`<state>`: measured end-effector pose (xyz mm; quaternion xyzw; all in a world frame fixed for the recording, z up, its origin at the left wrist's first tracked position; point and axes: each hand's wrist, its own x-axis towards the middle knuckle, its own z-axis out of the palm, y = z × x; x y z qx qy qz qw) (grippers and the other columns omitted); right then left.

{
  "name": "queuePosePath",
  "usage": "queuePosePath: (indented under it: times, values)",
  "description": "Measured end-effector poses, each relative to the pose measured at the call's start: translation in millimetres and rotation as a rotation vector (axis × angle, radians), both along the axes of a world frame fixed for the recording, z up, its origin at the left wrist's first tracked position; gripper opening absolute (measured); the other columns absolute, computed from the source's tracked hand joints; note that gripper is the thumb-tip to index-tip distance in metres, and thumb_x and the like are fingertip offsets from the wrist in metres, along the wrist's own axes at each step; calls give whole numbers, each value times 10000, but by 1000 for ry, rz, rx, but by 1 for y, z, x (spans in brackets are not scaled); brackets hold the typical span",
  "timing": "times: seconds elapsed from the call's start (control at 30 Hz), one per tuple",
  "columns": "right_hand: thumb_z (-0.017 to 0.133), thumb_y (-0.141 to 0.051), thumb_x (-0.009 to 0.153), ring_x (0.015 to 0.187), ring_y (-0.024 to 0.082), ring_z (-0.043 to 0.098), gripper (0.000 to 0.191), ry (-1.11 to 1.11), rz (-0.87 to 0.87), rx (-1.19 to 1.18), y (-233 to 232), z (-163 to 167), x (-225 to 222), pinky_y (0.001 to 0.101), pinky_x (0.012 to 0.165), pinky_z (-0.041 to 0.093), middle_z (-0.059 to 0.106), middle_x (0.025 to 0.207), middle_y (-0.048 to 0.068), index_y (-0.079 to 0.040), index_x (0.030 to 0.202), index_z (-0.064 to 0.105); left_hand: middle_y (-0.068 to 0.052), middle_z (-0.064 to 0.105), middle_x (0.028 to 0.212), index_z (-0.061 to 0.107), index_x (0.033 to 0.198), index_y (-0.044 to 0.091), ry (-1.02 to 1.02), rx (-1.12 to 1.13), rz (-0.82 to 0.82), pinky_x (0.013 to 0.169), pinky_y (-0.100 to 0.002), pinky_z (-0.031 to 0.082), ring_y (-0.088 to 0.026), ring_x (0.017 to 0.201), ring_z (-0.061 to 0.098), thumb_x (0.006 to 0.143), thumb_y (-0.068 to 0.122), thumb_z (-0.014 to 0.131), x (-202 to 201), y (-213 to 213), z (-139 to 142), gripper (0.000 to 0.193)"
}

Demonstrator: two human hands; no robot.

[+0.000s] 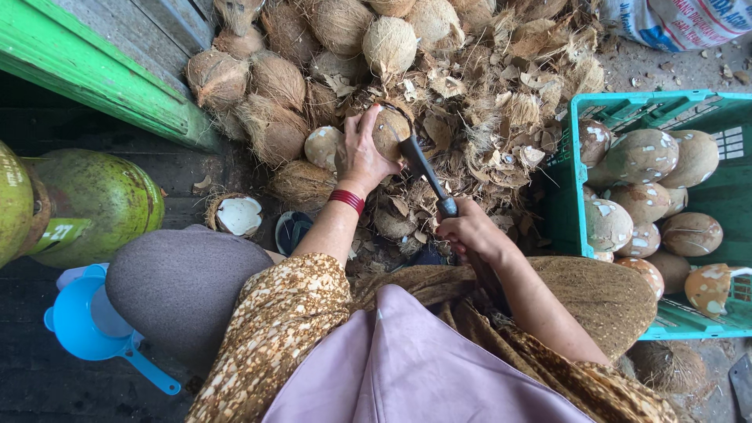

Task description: The person sits on a low stool and uses a machete to peel the husk off several coconuts. They rotate each coconut by hand, strike the husk with the blade, and place the peeled coconuts into a green crate.

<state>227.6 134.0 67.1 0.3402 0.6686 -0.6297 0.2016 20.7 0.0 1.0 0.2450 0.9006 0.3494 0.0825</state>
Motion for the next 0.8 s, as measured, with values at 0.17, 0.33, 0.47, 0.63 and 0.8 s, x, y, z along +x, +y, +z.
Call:
queuePosePath:
  times: [0.17,0.33,0.47,0.63,0.8]
  values:
    - [590,-54,908,584,200,615,109,-95,261,681,-11,-1,-21,406,580,551,630,697,70,-61,1015,570,-170,414,1230,278,1446,243,-29,12,84,867,-505,610,-397,1164,550,492,283,990,7,6,2,1191]
    - [429,-122,1059,610,266,625,153,-94,409,990,-15,3,-40,456,605,526,661,746,156,-5,1117,508,-220,406,1232,223,1434,192,-40,27,215,874,-556,585,-416,1127,556,462,338,1028,6,8,9,1271]
    - [396,-141,1065,602,271,608,139,-118,383,975,-16,-17,-51,477,563,510,649,731,154,-29,1102,469,-220,404,1305,220,1446,210,-140,82,261,898,-536,595,-417,1153,570,399,365,1018,1,10,8,1326]
    - [488,-126,1011,515,236,570,95,148,294,1096,-23,-59,-55,451,521,467,644,709,143,-45,1058,480,-199,389,1350,227,1451,221,-292,118,273,886,-499,638,-387,1164,593,534,404,1013,-11,-1,-13,1221]
    - [521,-274,1091,524,246,583,168,29,445,982,-26,-70,-37,435,498,432,680,702,120,-110,1067,496,-185,391,1465,237,1483,234,-361,349,188,902,-501,633,-378,1300,525,497,315,1017,-26,-31,-30,1260]
